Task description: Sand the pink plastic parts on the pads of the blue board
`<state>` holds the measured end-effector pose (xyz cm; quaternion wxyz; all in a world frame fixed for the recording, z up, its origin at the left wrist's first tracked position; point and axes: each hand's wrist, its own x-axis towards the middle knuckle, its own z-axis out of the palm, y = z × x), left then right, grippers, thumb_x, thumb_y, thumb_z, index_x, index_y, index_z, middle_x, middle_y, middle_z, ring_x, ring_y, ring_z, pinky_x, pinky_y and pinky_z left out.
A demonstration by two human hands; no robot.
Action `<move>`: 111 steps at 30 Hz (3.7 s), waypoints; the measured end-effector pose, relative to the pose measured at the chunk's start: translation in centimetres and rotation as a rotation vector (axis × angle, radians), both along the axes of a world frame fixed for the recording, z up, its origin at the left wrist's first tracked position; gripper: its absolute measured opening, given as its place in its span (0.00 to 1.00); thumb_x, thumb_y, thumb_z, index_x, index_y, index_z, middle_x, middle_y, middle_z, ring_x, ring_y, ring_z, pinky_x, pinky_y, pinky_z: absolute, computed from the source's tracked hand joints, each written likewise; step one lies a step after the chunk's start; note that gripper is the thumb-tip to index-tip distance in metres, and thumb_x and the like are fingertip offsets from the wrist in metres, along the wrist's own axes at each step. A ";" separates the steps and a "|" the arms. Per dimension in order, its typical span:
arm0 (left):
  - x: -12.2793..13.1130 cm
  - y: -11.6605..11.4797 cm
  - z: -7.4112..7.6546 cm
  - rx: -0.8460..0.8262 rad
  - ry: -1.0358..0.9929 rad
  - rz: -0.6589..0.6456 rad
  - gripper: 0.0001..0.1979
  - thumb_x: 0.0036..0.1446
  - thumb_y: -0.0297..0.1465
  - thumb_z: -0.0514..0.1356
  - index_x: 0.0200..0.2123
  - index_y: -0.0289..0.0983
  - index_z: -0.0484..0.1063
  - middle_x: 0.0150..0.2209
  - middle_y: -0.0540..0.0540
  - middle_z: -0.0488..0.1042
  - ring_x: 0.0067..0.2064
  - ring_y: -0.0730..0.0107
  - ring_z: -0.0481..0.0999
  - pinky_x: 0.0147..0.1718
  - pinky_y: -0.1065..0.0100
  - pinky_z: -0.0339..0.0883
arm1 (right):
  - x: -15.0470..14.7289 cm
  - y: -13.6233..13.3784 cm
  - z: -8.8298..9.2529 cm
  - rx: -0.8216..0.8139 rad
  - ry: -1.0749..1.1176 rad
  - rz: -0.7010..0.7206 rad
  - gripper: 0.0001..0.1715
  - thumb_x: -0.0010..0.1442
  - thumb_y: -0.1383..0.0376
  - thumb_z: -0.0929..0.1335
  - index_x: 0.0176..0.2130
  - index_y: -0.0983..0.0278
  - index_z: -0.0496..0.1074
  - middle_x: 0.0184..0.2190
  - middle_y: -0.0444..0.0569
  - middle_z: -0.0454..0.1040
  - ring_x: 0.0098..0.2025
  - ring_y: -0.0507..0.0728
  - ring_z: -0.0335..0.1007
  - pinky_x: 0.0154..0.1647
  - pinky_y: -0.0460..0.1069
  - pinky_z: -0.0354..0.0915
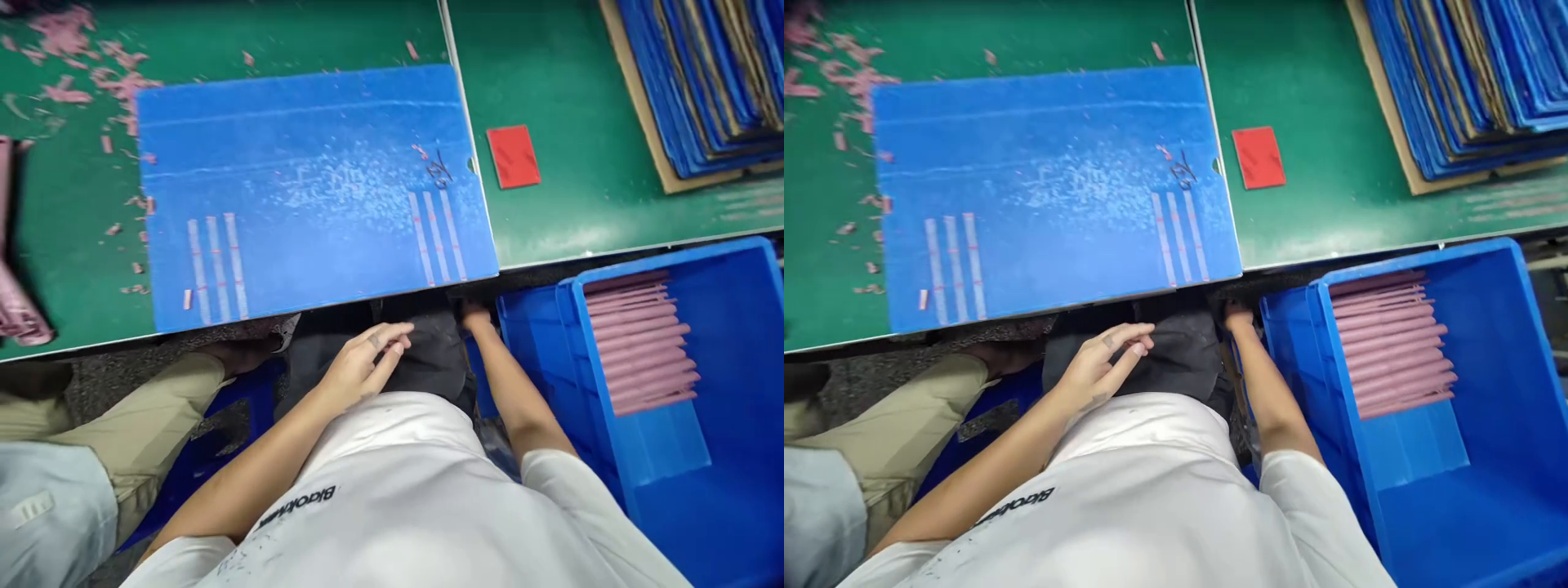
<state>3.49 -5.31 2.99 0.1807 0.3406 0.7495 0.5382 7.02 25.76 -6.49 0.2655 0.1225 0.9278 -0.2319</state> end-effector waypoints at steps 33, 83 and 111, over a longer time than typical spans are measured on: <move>-16.6 -11.6 3.8 -0.822 0.431 0.142 0.45 0.83 0.54 0.46 0.87 0.30 0.50 0.87 0.32 0.44 0.88 0.37 0.41 0.85 0.37 0.33 | -8.8 -4.4 13.6 0.283 0.474 0.342 0.56 0.80 0.39 0.60 0.86 0.70 0.48 0.86 0.71 0.48 0.89 0.78 0.40 0.86 0.79 0.41; -10.5 -7.7 4.1 -0.401 0.629 0.177 0.19 0.81 0.43 0.58 0.61 0.41 0.84 0.59 0.38 0.85 0.62 0.44 0.82 0.66 0.44 0.73 | -5.8 1.4 15.9 0.060 0.589 0.372 0.17 0.79 0.52 0.68 0.51 0.56 0.85 0.68 0.58 0.79 0.68 0.73 0.73 0.70 0.69 0.63; -9.5 2.1 1.3 -0.223 0.648 0.067 0.20 0.81 0.36 0.54 0.57 0.37 0.86 0.51 0.33 0.83 0.55 0.44 0.79 0.54 0.44 0.72 | -8.4 2.1 19.7 0.137 0.498 0.947 0.19 0.81 0.60 0.66 0.46 0.62 0.85 0.43 0.58 0.85 0.43 0.64 0.77 0.49 0.58 0.71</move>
